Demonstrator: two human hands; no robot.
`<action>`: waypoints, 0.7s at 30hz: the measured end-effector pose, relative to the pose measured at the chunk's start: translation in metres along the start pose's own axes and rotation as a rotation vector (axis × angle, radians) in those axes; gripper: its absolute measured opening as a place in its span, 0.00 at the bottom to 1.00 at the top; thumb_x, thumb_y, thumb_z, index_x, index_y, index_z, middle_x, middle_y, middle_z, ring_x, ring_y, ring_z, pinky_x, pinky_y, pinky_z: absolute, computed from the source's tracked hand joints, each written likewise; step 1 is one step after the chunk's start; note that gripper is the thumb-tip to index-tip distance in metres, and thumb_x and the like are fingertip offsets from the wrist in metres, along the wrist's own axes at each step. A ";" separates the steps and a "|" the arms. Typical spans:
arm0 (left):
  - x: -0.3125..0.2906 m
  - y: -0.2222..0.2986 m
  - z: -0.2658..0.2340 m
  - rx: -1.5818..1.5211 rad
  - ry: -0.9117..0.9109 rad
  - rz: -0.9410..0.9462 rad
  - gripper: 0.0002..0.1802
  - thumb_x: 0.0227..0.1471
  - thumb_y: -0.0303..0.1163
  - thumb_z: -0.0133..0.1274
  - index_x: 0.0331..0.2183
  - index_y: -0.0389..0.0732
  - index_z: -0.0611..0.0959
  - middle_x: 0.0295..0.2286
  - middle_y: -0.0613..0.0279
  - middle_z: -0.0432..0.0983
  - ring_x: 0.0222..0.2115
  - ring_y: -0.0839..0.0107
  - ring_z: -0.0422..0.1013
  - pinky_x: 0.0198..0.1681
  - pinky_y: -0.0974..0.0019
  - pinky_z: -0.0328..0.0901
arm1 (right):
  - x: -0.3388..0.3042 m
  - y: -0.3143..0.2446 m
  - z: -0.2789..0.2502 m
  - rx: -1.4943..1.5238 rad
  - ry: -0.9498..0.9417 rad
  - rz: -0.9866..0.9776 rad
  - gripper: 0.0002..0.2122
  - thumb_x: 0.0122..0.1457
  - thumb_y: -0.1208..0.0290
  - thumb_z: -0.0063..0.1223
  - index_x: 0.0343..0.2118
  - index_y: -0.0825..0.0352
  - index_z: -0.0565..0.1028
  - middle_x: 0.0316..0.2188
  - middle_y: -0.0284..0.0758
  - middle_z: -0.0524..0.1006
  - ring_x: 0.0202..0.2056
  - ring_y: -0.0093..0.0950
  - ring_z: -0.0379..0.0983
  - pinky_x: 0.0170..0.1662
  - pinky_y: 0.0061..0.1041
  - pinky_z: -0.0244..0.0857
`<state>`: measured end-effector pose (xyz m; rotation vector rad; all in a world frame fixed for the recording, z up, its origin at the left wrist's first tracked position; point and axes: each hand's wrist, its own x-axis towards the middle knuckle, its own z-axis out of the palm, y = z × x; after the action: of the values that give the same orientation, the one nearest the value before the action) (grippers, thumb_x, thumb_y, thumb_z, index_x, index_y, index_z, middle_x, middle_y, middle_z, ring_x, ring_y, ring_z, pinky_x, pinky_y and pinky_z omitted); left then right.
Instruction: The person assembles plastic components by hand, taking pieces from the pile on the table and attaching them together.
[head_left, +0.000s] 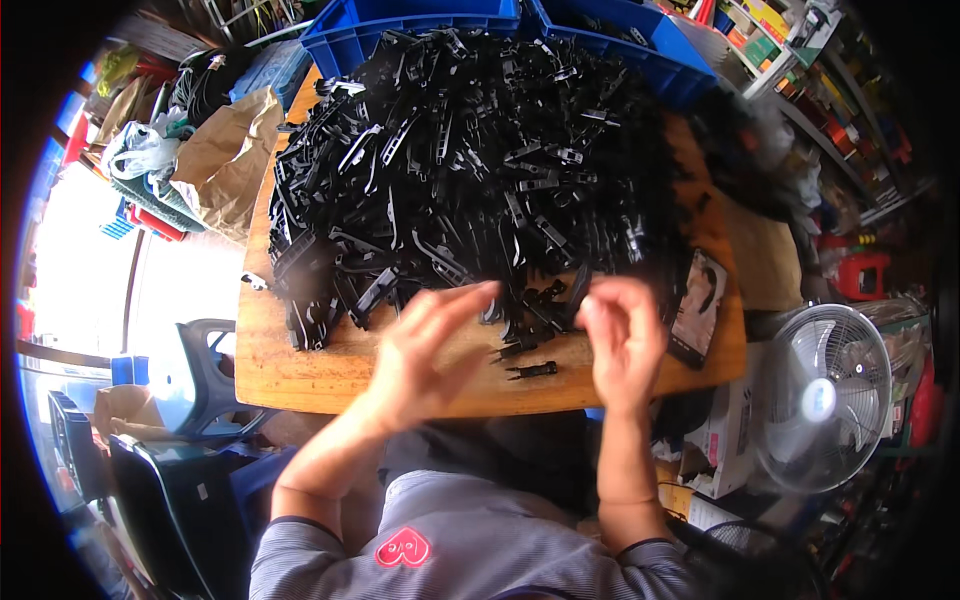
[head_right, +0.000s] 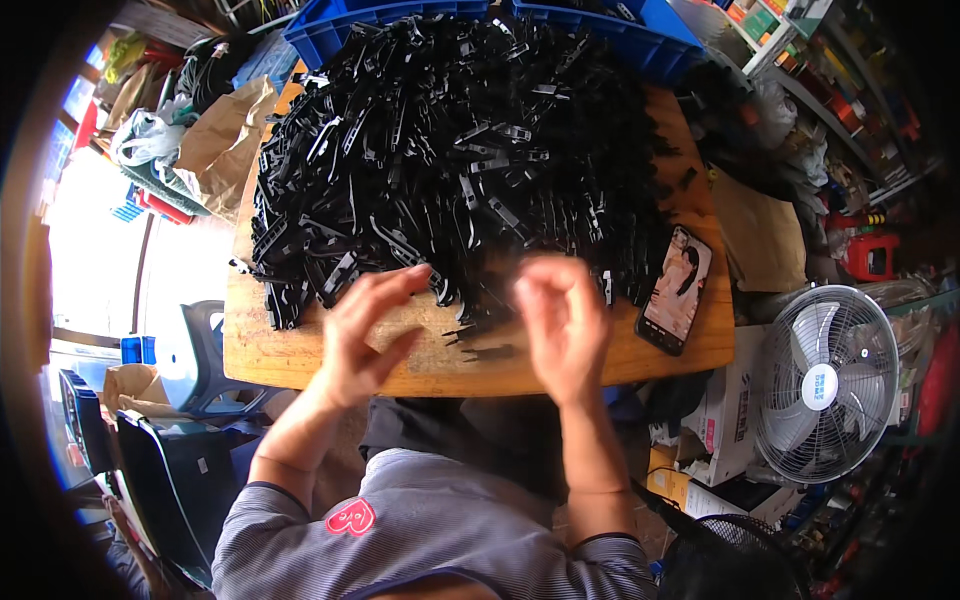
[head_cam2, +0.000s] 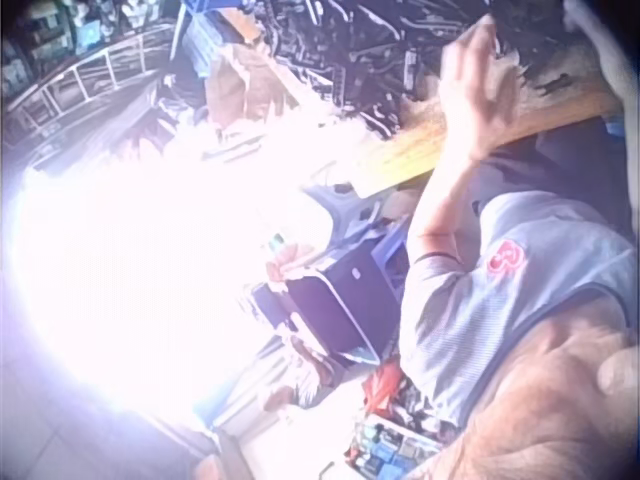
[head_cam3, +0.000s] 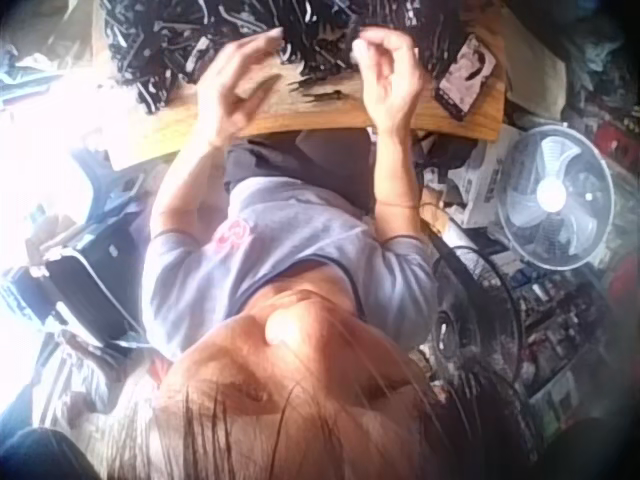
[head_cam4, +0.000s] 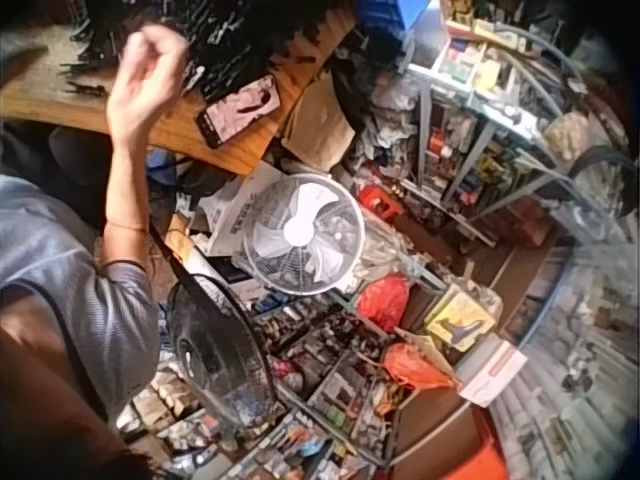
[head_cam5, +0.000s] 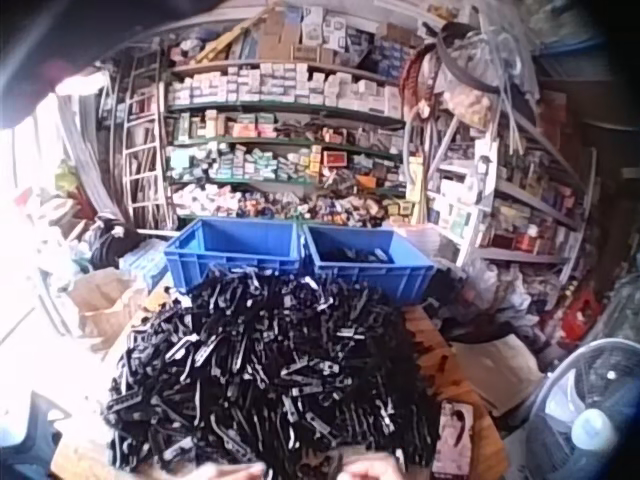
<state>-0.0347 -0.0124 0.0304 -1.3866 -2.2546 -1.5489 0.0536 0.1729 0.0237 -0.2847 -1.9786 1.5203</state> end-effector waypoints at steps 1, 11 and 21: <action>-0.002 0.013 0.013 -0.067 0.004 -0.083 0.30 0.39 0.18 0.56 0.48 0.34 0.69 0.44 0.49 0.71 0.39 0.59 0.71 0.41 0.64 0.66 | -0.013 -0.006 0.012 0.290 -0.011 0.064 0.05 0.54 0.79 0.51 0.34 0.72 0.71 0.31 0.36 0.74 0.31 0.21 0.70 0.34 0.18 0.65; -0.026 -0.016 0.027 -0.635 0.030 -0.582 0.19 0.49 0.22 0.45 0.46 0.35 0.68 0.31 0.63 0.73 0.26 0.80 0.65 0.31 0.76 0.62 | -0.048 0.017 0.003 -0.513 -0.462 -0.312 0.13 0.41 0.80 0.60 0.33 0.70 0.74 0.30 0.38 0.72 0.33 0.36 0.69 0.36 0.30 0.65; -0.022 -0.005 0.031 -0.231 -0.198 -0.557 0.07 0.47 0.23 0.48 0.32 0.34 0.75 0.22 0.60 0.72 0.25 0.76 0.66 0.31 0.72 0.62 | -0.052 0.015 -0.009 0.158 -0.217 0.094 0.12 0.54 0.80 0.50 0.43 0.72 0.69 0.34 0.37 0.71 0.32 0.23 0.69 0.33 0.20 0.65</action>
<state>-0.0127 -0.0029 0.0009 -1.0390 -2.8357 -1.9540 0.0964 0.1576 -0.0064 -0.1539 -2.0172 1.8241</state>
